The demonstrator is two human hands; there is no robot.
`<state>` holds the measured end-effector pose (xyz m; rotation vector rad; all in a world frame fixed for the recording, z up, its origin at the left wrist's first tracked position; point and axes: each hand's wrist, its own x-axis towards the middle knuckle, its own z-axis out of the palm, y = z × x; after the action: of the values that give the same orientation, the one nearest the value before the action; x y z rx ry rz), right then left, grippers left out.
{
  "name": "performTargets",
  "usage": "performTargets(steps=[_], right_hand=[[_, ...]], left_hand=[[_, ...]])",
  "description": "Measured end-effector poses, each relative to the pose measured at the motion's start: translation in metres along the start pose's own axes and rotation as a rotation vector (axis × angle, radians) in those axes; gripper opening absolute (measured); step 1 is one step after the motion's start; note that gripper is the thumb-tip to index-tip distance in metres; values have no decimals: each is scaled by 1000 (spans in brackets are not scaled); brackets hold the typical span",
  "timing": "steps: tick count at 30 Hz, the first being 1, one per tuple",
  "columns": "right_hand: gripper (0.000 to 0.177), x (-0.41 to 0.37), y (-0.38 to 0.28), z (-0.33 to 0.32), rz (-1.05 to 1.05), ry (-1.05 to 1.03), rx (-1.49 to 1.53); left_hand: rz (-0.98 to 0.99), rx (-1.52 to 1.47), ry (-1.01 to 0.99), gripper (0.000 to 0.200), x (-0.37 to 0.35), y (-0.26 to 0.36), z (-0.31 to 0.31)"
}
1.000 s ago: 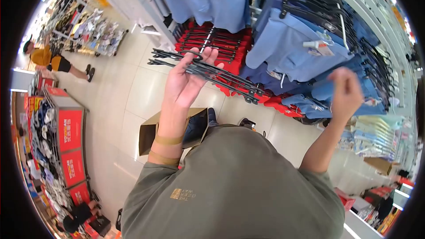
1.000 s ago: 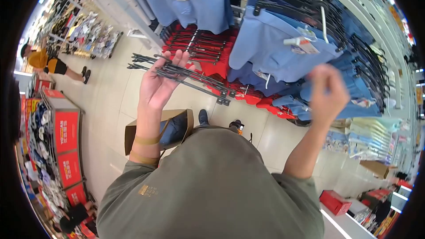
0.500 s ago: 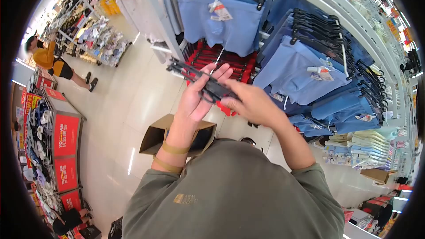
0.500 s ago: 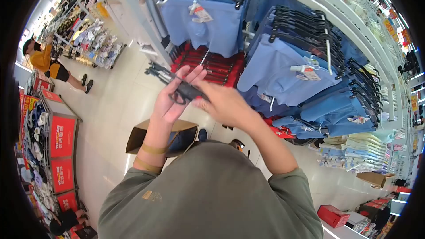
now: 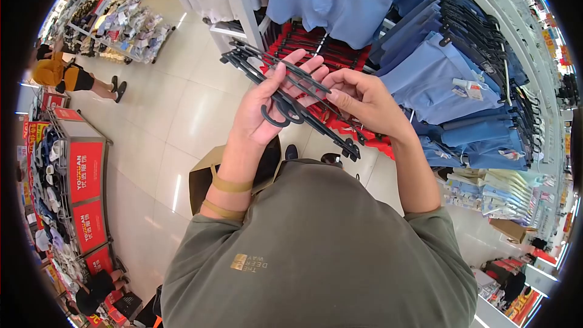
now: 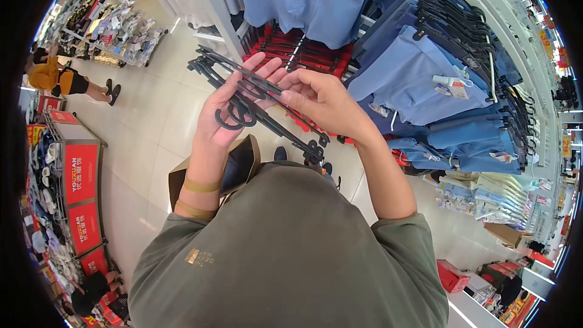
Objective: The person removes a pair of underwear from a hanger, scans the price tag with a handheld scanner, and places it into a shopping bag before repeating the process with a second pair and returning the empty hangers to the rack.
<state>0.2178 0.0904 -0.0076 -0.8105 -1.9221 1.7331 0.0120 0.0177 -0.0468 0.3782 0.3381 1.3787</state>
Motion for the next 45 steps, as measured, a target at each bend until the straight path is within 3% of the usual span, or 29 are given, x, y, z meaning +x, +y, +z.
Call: performTargets(steps=[6,9,12,16,17,21,25,32,35,38,45], right_hand=[[25,6,11,7,71,-75,30],[24,5,26,15,16,3,16],[23,-1,29,26,28,88,-127],[20,-14,29,39,-188,204,-486],[21,-19,25,39,-108,177,-457],[24,-36,26,41,-120,176,-432],[22,-44,28,40,-102,221,-541],[24,-55,32,26,-66,123,-448],[35,-58,30,23,-7,-23,-194],[48,-63,43,23,-74,10,-169],[42,-76,31,11,9,21,-405]], left_hand=[[5,-90,2,54,-9,0,-10],[-14,-55,107,48,-16,0,-8],[-49,-42,184,45,-21,-3,-13],[-88,-26,200,46,-23,-5,-20],[-92,-32,190,46,-23,-4,-20],[-105,-46,129,49,-23,-4,-24],[-105,-31,169,50,-25,-15,-21],[-78,-9,200,46,-32,-30,-6],[-65,10,211,45,-33,-34,0],[-45,27,225,44,-33,-44,5],[-6,20,267,44,-32,-68,14]])
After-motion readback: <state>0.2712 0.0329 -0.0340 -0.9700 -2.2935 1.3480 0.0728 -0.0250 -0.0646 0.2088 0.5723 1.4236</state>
